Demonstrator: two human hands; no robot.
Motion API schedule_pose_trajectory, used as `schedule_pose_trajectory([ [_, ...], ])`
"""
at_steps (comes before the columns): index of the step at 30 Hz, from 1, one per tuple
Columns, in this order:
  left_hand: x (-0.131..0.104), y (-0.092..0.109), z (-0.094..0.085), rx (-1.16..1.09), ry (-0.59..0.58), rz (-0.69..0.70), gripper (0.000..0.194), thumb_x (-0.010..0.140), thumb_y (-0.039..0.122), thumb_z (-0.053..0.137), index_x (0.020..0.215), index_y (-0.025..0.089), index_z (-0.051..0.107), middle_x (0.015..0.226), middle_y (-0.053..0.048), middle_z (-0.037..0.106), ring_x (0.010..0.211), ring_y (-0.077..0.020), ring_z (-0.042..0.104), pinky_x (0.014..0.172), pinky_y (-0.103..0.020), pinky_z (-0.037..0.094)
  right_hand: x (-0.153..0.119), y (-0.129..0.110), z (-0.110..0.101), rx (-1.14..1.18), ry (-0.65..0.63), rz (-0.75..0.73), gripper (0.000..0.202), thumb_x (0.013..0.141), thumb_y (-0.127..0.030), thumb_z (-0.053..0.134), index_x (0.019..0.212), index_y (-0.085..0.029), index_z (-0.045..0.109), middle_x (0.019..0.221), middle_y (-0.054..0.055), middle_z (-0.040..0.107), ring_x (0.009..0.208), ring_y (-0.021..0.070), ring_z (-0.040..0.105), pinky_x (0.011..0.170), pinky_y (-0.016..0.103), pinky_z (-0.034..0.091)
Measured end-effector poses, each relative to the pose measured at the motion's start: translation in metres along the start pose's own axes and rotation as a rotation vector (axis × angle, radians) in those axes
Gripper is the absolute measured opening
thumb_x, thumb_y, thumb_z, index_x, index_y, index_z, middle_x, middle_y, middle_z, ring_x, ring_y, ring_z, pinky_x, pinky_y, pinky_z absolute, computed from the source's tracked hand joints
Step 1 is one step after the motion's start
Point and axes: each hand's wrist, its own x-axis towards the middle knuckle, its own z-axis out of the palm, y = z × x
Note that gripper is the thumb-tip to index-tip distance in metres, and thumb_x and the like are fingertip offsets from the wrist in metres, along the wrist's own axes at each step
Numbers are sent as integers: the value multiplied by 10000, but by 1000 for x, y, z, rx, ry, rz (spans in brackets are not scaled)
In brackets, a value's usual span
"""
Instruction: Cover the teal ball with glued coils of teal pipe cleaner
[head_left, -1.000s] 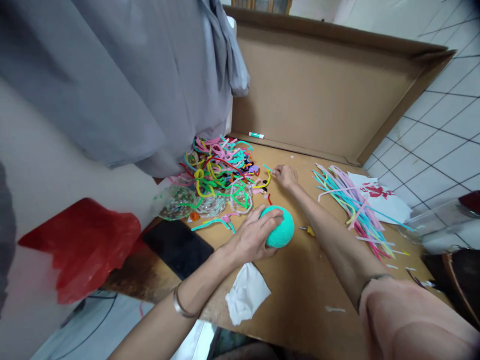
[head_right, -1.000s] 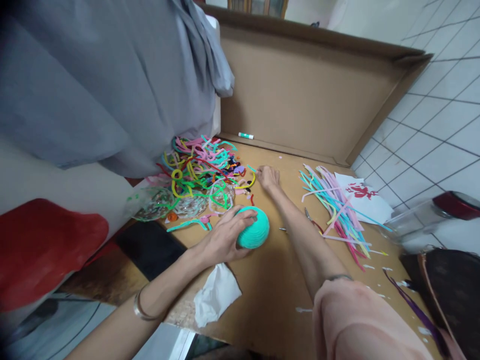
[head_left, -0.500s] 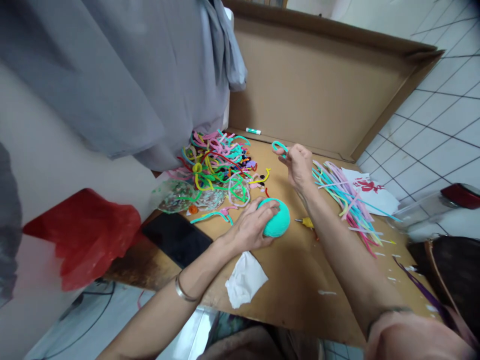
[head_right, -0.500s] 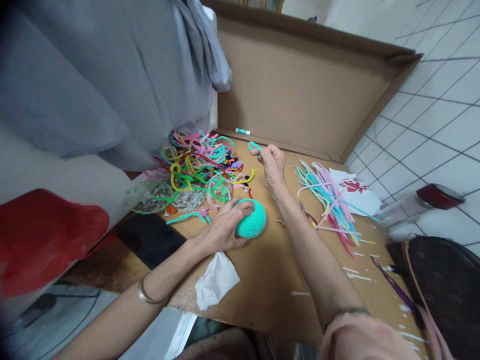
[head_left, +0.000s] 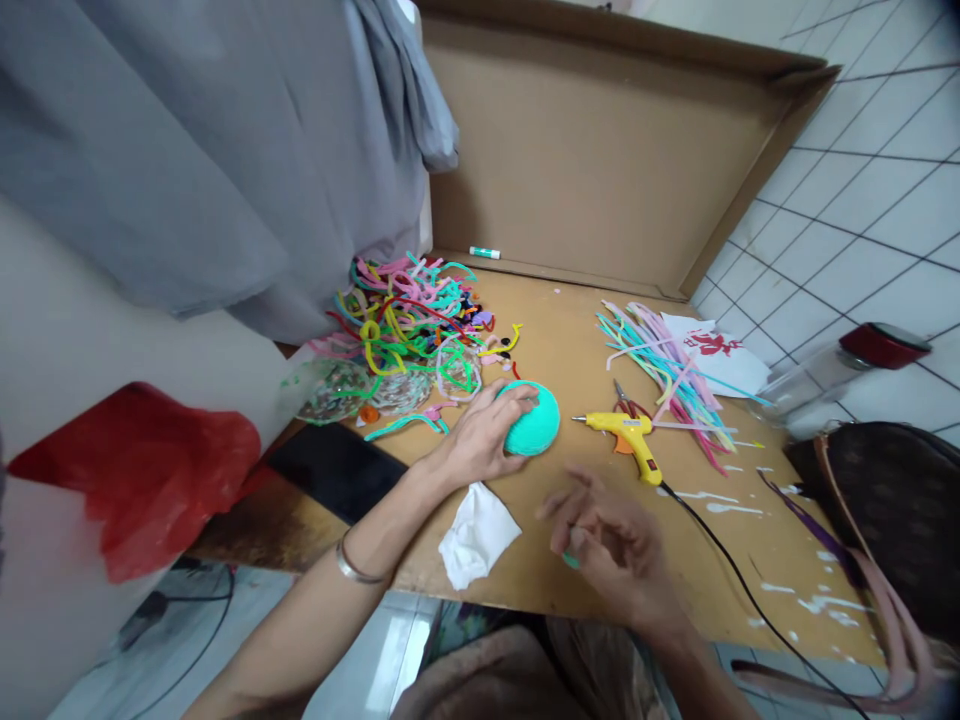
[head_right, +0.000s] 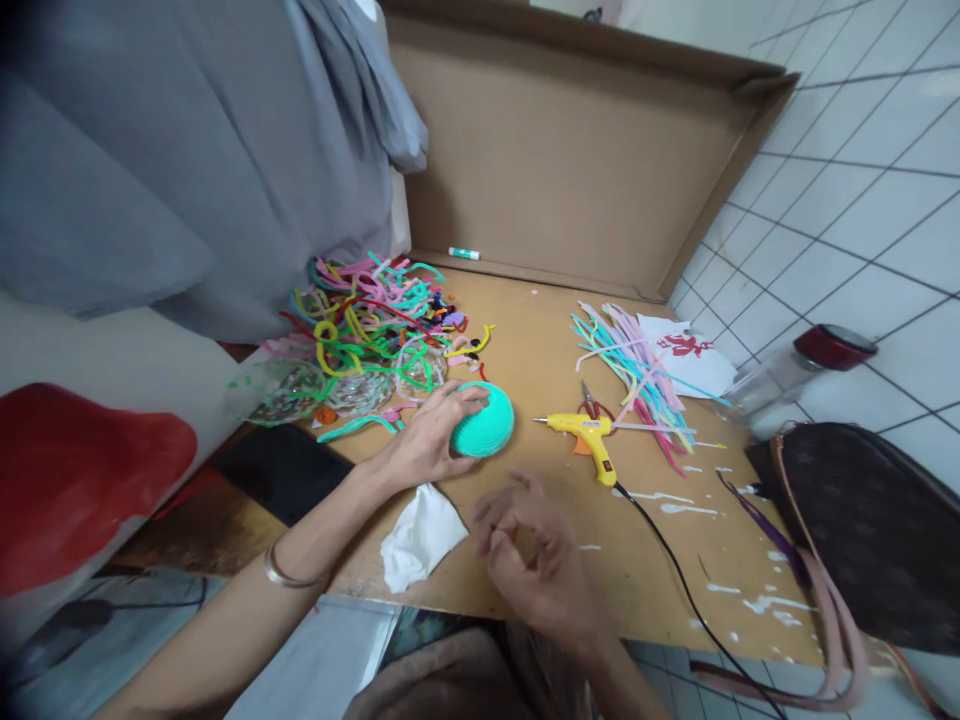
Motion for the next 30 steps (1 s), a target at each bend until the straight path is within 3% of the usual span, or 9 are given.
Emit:
schedule_pose_trajectory([
  [3, 0, 2, -2, 1, -27, 23, 565, 777, 266, 700, 1279, 176, 457, 1363, -179, 600, 1304, -338, 557, 1165, -594, 364, -8, 13, 13, 110, -144, -6, 230, 929, -274, 430, 718, -246, 517, 670, -19, 608, 627, 145, 586, 619, 284, 469],
  [6, 0, 3, -2, 1, -28, 54, 548, 789, 247, 682, 1283, 179, 455, 1363, -183, 601, 1301, -320, 568, 1172, -588, 357, -2, 21, 22, -15, -168, -30, 239, 955, -232, 415, 731, -227, 496, 664, -23, 547, 598, 126, 521, 548, 241, 389],
  [12, 0, 1, 0, 6, -25, 82, 623, 752, 219, 705, 1308, 178, 428, 1373, -193, 591, 1307, -328, 558, 1157, -576, 374, 4, 45, 38, -492, -127, -316, 248, 940, -95, 426, 812, -165, 626, 822, 84, 663, 763, 187, 594, 689, 299, 489],
  [16, 0, 0, 0, 16, -26, 83, 618, 753, 221, 711, 1298, 186, 421, 1372, -196, 589, 1291, -335, 573, 1154, -582, 379, -3, 64, 50, -644, -108, -459, 344, 883, -13, 424, 1128, -88, 653, 1083, 171, 697, 911, 231, 616, 819, 377, 547],
  [20, 0, 0, -1, 7, -31, 85, 625, 766, 246, 714, 1309, 193, 408, 1377, -197, 585, 1302, -330, 570, 1169, -591, 358, -13, 81, 67, -614, -131, -448, 480, 845, -16, 436, 1270, -135, 623, 1271, 156, 664, 1218, 266, 564, 1003, 454, 526],
  [23, -1, -1, -1, 0, -29, 92, 632, 772, 262, 720, 1315, 186, 407, 1368, -194, 594, 1302, -329, 570, 1167, -579, 367, -18, 86, 75, -561, -137, -365, 524, 839, -23, 394, 1303, -141, 606, 1319, 158, 647, 1314, 262, 522, 1059, 491, 501],
  [26, -1, -2, -1, -2, -25, 102, 630, 778, 265, 724, 1316, 176, 409, 1363, -195, 598, 1294, -328, 576, 1165, -574, 376, -18, 77, 70, -507, -174, -298, 464, 863, -56, 385, 1263, -128, 609, 1334, 168, 638, 1327, 261, 525, 1080, 502, 492],
  [30, -2, -3, -1, -10, -22, 100, 612, 777, 268, 718, 1308, 182, 424, 1376, -191, 588, 1306, -337, 561, 1160, -588, 379, -14, 56, 54, -430, -242, -323, 363, 918, -258, 505, 1224, -82, 592, 1380, 224, 591, 1362, 315, 487, 1090, 550, 468],
])
